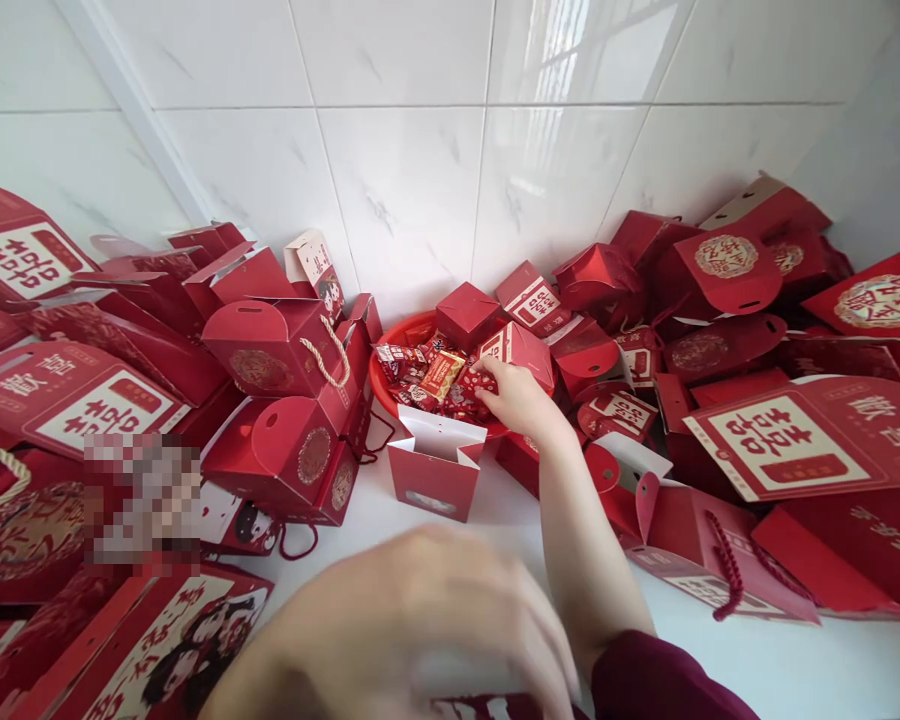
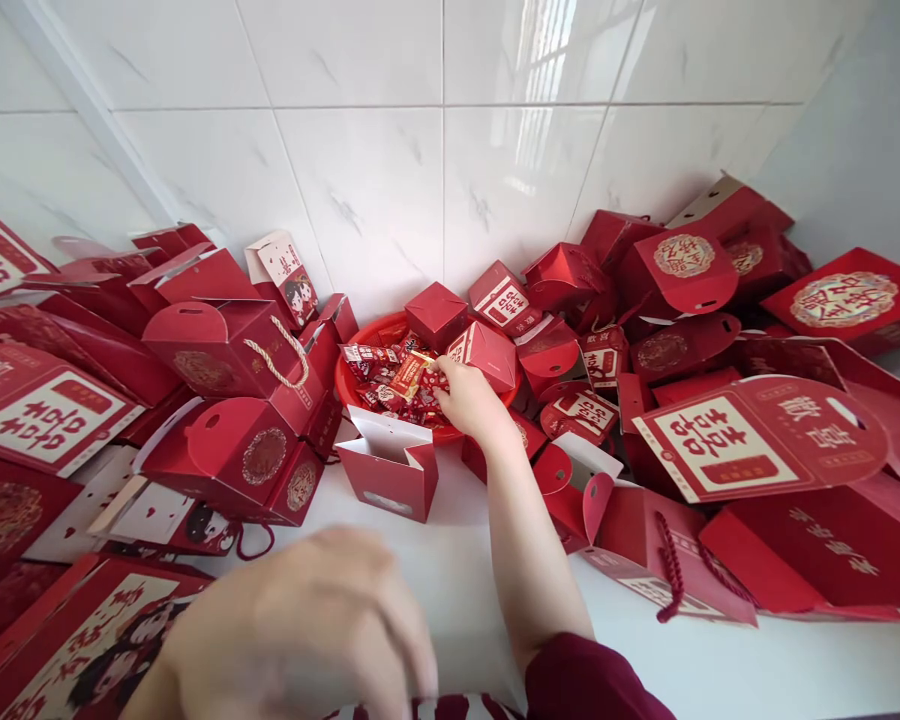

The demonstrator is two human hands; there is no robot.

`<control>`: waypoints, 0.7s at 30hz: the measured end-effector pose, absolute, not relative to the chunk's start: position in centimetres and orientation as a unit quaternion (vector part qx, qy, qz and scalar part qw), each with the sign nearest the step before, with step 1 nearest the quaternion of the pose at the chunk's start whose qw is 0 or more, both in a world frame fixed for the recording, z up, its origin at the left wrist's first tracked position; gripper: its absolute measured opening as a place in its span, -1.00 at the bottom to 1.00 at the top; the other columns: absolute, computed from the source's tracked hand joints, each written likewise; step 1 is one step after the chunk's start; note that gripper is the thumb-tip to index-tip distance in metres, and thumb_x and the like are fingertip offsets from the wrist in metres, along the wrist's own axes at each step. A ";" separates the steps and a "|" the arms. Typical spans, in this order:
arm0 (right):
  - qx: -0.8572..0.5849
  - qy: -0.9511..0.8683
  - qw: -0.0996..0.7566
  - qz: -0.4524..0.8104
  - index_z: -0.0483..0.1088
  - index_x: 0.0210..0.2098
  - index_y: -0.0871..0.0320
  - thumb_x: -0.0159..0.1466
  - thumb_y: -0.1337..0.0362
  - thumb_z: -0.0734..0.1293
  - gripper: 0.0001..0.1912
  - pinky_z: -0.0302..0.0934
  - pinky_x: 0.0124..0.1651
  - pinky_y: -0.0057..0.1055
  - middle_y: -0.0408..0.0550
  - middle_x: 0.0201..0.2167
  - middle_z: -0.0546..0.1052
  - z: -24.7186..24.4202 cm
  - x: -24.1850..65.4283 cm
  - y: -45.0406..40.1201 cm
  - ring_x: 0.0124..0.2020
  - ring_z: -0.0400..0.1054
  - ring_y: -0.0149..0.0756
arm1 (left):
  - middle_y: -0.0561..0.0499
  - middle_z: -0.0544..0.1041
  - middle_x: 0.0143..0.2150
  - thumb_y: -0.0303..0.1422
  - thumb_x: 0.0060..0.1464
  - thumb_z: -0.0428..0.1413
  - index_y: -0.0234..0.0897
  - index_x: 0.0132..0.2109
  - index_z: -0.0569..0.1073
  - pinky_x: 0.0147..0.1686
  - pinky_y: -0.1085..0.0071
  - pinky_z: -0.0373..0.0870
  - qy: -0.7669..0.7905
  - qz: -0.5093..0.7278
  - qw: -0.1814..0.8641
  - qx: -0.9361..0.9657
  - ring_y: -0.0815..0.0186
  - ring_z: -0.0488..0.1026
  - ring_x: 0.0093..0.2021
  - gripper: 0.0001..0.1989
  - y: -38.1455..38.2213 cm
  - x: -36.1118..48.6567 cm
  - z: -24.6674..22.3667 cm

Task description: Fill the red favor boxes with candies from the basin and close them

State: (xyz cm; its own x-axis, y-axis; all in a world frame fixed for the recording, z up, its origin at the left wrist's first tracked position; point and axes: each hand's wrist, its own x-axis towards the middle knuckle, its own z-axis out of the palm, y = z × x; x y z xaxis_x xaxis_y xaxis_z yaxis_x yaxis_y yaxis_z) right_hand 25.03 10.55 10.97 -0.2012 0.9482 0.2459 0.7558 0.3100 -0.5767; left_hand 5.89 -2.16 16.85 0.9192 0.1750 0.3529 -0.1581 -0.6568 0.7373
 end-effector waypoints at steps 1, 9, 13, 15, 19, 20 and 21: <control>-0.558 -0.757 0.297 0.164 0.37 0.02 0.13 0.30 0.40 0.26 -0.70 0.16 0.06 -0.36 0.02 0.00 0.54 11.4 25.3 10.1 0.03 0.40 -0.16 | 0.00 0.61 -0.13 -0.28 0.17 0.15 -0.14 -0.14 0.46 -0.06 0.39 0.46 0.087 0.246 0.377 0.889 0.28 0.56 -0.13 -0.88 -1.8 5.2 17.6; -0.459 -0.771 0.364 0.251 0.31 -0.22 0.09 0.35 0.22 0.22 -0.90 0.17 -0.24 -0.46 -0.16 -0.29 0.52 13.9 25.6 7.5 -0.31 0.37 -0.32 | -0.02 0.30 0.27 -0.27 0.27 0.00 -0.17 -0.22 0.54 0.22 0.15 0.28 0.455 0.210 0.124 0.857 0.08 0.23 0.29 -0.78 3.8 2.5 16.0; -0.544 -0.757 0.298 0.204 0.33 -0.24 0.10 0.31 0.25 0.28 -0.93 0.16 -0.24 -0.40 -0.09 -0.29 0.55 13.3 26.0 7.6 -0.29 0.40 -0.25 | -0.04 0.32 0.25 -0.15 0.28 -0.04 -0.12 -0.11 0.54 0.19 0.14 0.32 0.504 0.136 0.210 0.827 0.07 0.31 0.25 -0.70 5.1 1.8 14.8; -0.578 -0.750 0.265 0.182 0.37 -0.24 0.09 0.28 0.28 0.31 -0.95 0.19 -0.20 -0.36 -0.07 -0.27 0.57 13.1 26.4 7.5 -0.26 0.42 -0.21 | -0.03 0.41 0.16 -0.10 0.27 -0.03 -0.09 -0.04 0.51 0.12 0.19 0.38 0.512 0.114 0.256 0.812 0.12 0.44 0.10 -0.68 5.0 1.5 14.9; -0.572 -0.745 0.319 0.126 0.46 -0.25 0.06 0.23 0.34 0.36 -0.90 0.21 0.06 -0.22 -0.04 0.01 0.53 13.6 27.4 7.1 0.05 0.37 -0.11 | 0.03 0.46 0.13 -0.04 0.18 0.08 0.00 0.01 0.51 0.05 0.26 0.40 0.507 0.096 0.276 0.810 0.15 0.48 0.01 -0.67 4.4 1.0 15.5; -0.554 -0.746 0.351 0.116 0.48 -0.26 0.05 0.21 0.36 0.38 -0.89 0.18 0.14 -0.18 -0.05 0.08 0.49 13.9 27.6 7.0 0.13 0.33 -0.10 | 0.04 0.46 0.14 -0.03 0.15 0.10 0.02 0.03 0.51 0.02 0.27 0.41 0.507 0.090 0.277 0.811 0.15 0.48 0.00 -0.65 4.3 1.0 15.6; -0.530 -0.749 0.381 0.115 0.50 -0.27 0.05 0.20 0.37 0.39 -0.88 0.16 0.19 -0.16 -0.06 0.12 0.46 14.2 27.7 6.8 0.18 0.29 -0.11 | 0.05 0.46 0.14 -0.02 0.12 0.13 0.05 0.05 0.50 -0.01 0.28 0.42 0.509 0.084 0.279 0.810 0.14 0.49 -0.02 -0.62 4.2 0.9 15.7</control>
